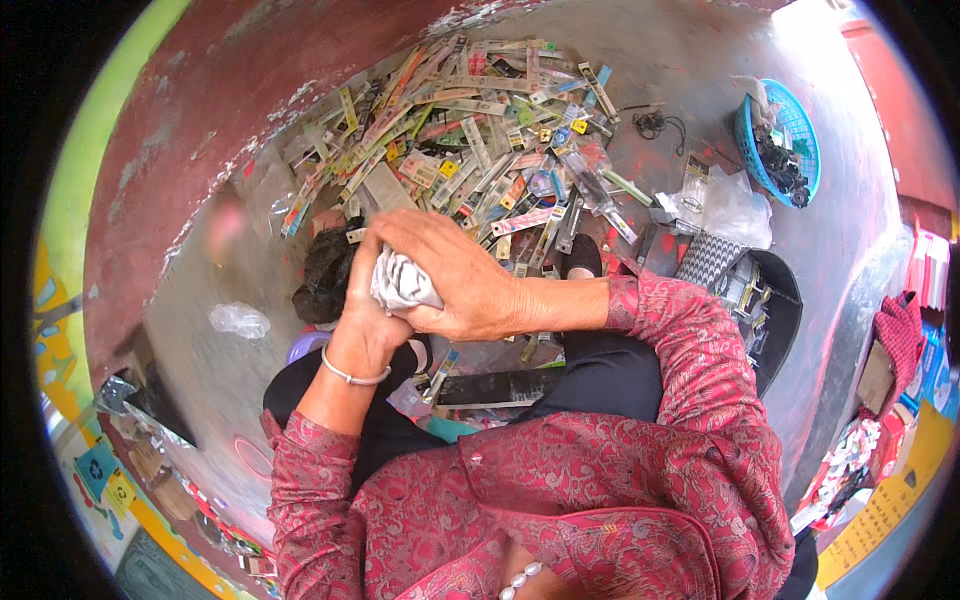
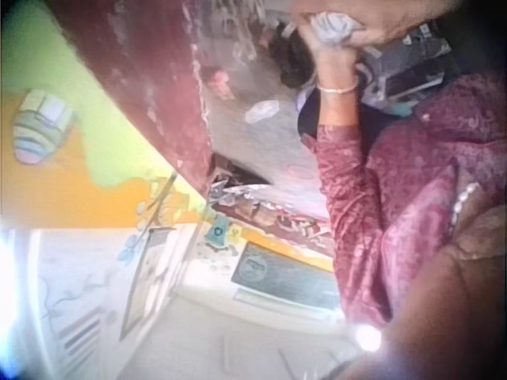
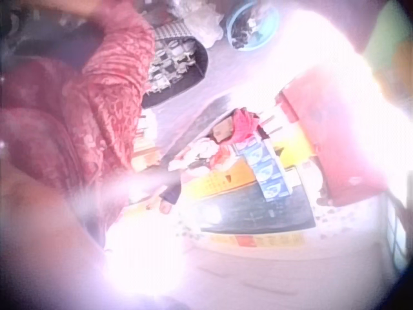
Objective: The person picks up several individual retail packages from the floor, gathers them together, and places them into a clear plastic bag. They then tie the bag shut and place it into a larger container among other packaged items.
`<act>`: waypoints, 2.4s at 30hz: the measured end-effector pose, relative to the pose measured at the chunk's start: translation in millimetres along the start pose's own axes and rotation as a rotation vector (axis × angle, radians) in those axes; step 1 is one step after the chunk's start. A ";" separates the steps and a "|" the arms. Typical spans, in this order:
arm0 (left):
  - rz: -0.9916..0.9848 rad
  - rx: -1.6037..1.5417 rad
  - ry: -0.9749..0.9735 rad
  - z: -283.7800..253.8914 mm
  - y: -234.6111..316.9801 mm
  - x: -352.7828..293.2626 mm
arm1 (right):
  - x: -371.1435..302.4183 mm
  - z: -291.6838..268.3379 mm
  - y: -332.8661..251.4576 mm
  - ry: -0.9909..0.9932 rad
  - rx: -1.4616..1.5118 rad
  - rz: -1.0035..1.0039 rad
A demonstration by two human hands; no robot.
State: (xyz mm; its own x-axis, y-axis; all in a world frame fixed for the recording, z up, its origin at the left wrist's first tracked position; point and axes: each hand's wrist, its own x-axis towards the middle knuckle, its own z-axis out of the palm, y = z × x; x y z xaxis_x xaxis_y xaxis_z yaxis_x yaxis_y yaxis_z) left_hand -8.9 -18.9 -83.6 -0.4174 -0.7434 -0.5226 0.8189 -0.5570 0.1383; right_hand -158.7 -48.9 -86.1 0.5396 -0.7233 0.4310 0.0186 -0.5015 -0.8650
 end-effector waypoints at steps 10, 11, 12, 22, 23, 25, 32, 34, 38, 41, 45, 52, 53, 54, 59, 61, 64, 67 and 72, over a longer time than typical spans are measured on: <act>0.072 -0.021 -0.058 56.6 9.8 -8.7 | 7.7 -20.6 111.5 0.260 -0.279 0.363; 0.064 -0.001 -0.081 59.8 11.8 -10.0 | 3.0 -38.4 142.5 0.285 -0.357 0.534; 0.089 -0.029 -0.099 56.6 14.0 -10.8 | 2.1 -55.2 152.1 0.305 -0.059 0.727; 0.356 0.220 0.252 23.4 43.6 -31.5 | 12.9 -86.4 199.6 -0.152 -0.327 1.096; 0.353 0.213 0.237 24.1 43.5 -33.2 | 14.8 -71.3 202.2 -0.220 -0.458 0.977; 0.355 0.239 0.315 31.8 41.3 -29.9 | 16.0 -36.0 211.6 -0.336 -0.712 0.726; 0.315 0.256 0.312 33.9 45.7 -28.8 | -27.2 6.2 256.7 -0.683 -0.955 0.298; 0.292 0.247 0.316 31.4 46.2 -30.8 | -39.7 6.9 252.4 -0.711 -1.054 0.337; 0.294 0.234 0.317 30.6 45.7 -32.3 | -82.9 -10.7 253.2 -0.646 -1.235 0.080; 0.314 0.242 0.340 34.8 43.9 -33.1 | -95.8 -21.0 238.4 -0.634 -1.270 0.019; 0.316 0.270 0.327 38.4 42.2 -32.4 | -105.5 -35.7 229.4 -0.531 -1.262 0.009; 0.300 0.276 0.307 40.5 39.5 -27.8 | -61.6 -65.0 191.0 -0.001 -0.650 0.506; 0.295 0.268 0.319 40.5 39.5 -26.7 | -54.5 -76.0 194.3 -0.018 -0.636 0.586; 0.291 0.264 0.323 41.5 39.1 -25.9 | -45.7 -88.0 189.8 0.025 -0.479 0.672; 0.308 0.279 0.315 37.4 36.8 -26.8 | -44.4 -111.8 199.9 0.332 0.294 1.068; 0.300 0.289 0.319 38.1 36.3 -24.3 | -51.5 -117.0 199.6 0.314 0.417 1.279; 0.279 0.299 0.310 35.2 36.9 -23.3 | -66.9 -109.6 193.7 0.283 0.555 1.424; 0.268 0.316 0.332 36.0 35.8 -24.1 | -76.3 -94.5 199.2 0.323 0.630 1.443; 0.232 0.393 0.352 41.5 33.1 -19.5 | -85.5 -111.7 245.0 0.219 0.232 1.236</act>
State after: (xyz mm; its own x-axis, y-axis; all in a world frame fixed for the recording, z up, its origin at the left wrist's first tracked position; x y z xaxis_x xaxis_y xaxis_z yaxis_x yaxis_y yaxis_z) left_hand 9.9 -38.2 -33.9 -0.0324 -0.7319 -0.6806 0.6376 -0.5395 0.5499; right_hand -294.2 -162.9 -306.1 0.1535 -0.7213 -0.6754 -0.2363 0.6369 -0.7339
